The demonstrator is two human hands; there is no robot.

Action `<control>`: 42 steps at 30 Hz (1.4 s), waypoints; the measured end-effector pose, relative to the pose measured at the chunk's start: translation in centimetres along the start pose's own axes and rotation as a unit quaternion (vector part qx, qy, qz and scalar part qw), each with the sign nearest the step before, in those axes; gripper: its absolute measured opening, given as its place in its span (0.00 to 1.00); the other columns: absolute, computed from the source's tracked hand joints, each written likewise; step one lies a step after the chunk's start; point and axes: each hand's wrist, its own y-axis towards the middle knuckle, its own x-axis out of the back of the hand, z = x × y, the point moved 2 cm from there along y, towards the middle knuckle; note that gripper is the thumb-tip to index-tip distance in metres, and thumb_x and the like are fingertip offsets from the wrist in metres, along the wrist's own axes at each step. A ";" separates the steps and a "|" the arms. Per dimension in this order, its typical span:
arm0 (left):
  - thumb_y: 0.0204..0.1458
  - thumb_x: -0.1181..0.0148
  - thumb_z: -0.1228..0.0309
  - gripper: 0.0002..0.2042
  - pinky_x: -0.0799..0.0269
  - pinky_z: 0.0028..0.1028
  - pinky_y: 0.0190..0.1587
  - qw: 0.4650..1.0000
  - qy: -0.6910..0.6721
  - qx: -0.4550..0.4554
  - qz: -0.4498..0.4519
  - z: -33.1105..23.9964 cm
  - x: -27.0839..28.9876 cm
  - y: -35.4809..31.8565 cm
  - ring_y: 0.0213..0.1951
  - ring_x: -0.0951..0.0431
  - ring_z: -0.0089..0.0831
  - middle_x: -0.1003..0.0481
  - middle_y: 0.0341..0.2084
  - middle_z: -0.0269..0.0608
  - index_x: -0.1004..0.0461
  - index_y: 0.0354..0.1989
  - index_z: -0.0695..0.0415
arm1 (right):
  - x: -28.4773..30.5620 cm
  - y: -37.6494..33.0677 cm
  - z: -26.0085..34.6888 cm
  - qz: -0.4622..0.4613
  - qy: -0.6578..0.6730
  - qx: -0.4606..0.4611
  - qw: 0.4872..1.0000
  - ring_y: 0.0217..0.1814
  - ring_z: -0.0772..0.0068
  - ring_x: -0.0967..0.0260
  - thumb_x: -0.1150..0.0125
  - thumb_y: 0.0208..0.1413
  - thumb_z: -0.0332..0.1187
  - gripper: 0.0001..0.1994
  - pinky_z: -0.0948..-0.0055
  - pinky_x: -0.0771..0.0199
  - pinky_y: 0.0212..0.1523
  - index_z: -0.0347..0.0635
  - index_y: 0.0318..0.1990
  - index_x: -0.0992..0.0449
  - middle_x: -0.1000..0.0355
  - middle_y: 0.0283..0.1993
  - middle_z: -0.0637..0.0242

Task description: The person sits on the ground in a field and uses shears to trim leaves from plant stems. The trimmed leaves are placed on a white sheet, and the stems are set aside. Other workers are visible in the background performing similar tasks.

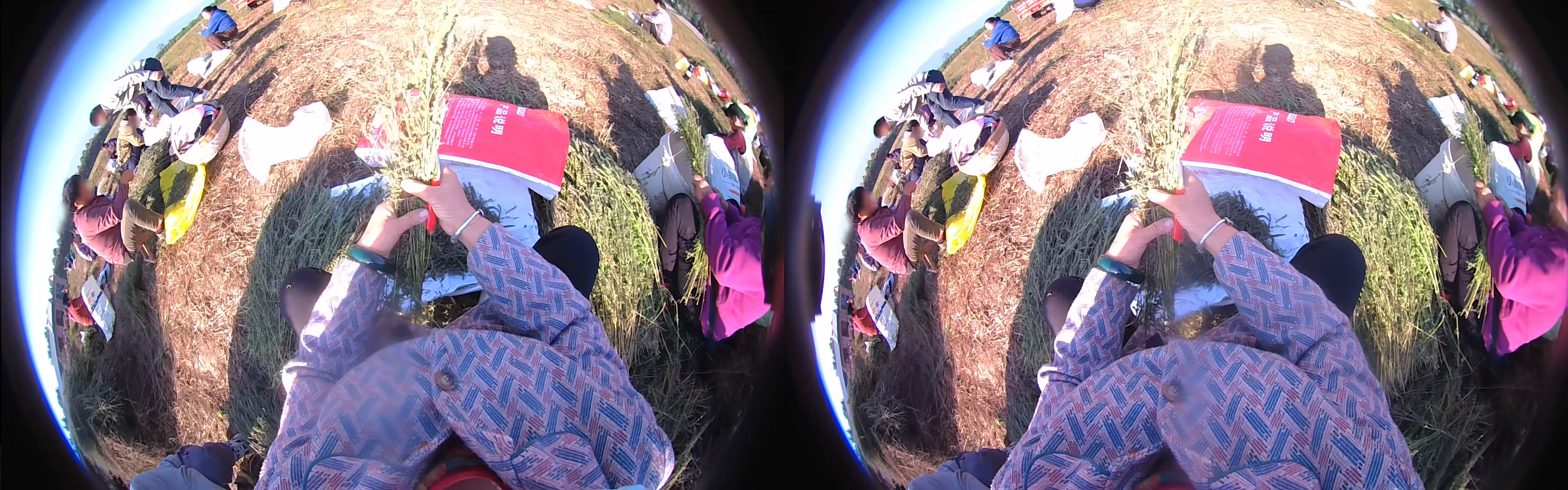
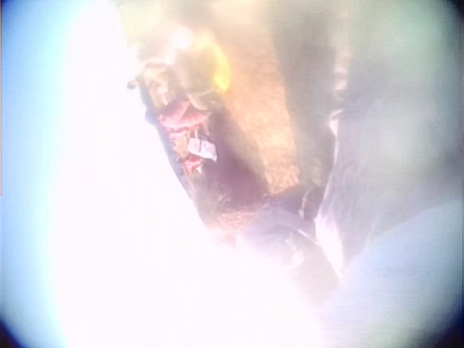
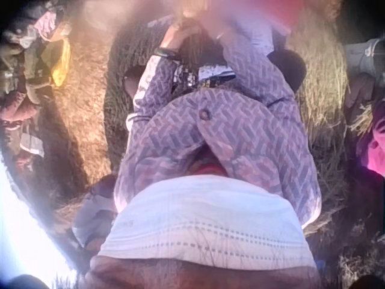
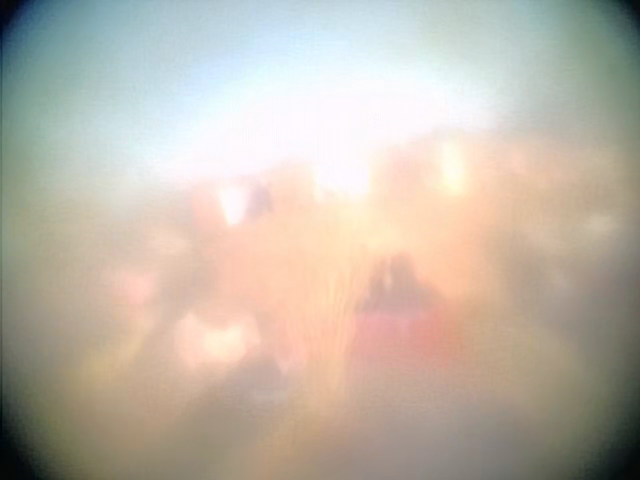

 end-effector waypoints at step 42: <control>0.50 0.46 0.78 0.13 0.22 0.30 0.39 0.966 -0.023 0.003 -0.256 0.6 7.5 -15.6 0.31 0.19 0.35 0.20 0.31 0.49 0.28 0.44 0.69 | -4.9 -5.6 -5.9 -0.050 -0.001 -0.083 0.995 0.28 0.78 0.32 0.37 0.51 0.20 0.13 0.76 0.32 0.28 0.39 0.43 0.30 0.29 0.31 0.68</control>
